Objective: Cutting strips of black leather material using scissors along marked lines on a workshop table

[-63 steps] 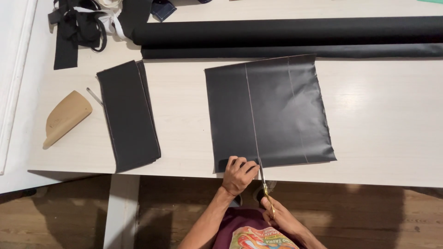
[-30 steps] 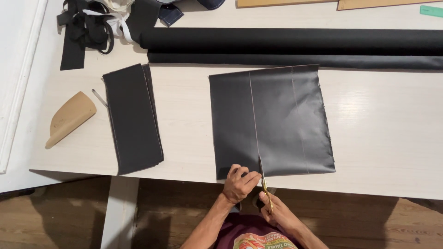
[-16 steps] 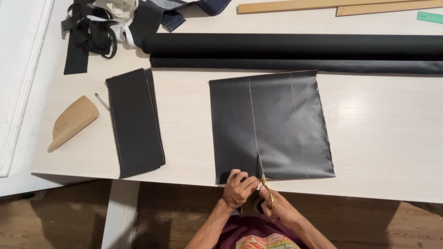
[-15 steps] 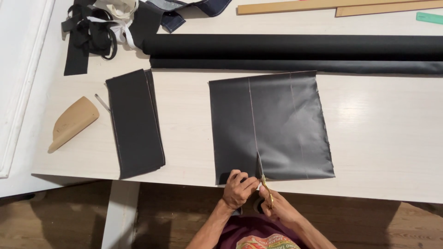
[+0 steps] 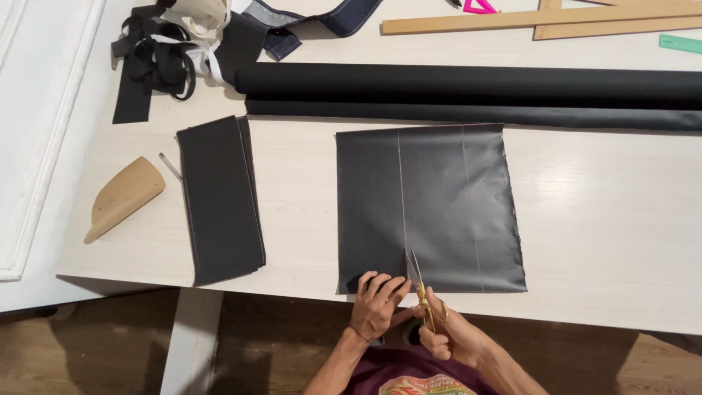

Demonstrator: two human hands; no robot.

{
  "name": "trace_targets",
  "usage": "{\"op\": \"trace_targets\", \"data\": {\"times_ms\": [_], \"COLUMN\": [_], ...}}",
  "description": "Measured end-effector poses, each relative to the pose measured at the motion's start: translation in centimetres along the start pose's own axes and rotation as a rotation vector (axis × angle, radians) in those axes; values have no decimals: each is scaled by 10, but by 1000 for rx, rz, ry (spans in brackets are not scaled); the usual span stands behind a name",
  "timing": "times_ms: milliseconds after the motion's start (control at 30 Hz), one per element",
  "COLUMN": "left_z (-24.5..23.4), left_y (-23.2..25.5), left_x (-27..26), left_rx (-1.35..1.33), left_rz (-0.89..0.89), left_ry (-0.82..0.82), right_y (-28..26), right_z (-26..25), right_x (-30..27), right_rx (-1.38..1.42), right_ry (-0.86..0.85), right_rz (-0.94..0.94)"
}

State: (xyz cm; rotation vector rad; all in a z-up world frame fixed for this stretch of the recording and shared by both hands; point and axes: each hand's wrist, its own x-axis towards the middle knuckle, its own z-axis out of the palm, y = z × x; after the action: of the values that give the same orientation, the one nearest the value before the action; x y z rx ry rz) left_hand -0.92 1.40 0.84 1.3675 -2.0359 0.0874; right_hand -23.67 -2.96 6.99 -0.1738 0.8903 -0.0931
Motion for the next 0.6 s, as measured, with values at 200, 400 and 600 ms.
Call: {"op": "trace_targets", "data": {"times_ms": [200,400,600], "left_z": [17,43,38], "left_y": [-3,19,25], "left_x": [-28,-46,-53], "left_rx": [7,142,267], "left_rz": [7,-89,-94], "left_ry": [-137,-87,-276], "right_y": [3,22,22], "right_z": [-3,6,-1], "right_x": [5,26,41], "right_rx": [-209,-272,-382], "right_ry": [85,127,154], "right_rz": [-57,-194,-249]}}
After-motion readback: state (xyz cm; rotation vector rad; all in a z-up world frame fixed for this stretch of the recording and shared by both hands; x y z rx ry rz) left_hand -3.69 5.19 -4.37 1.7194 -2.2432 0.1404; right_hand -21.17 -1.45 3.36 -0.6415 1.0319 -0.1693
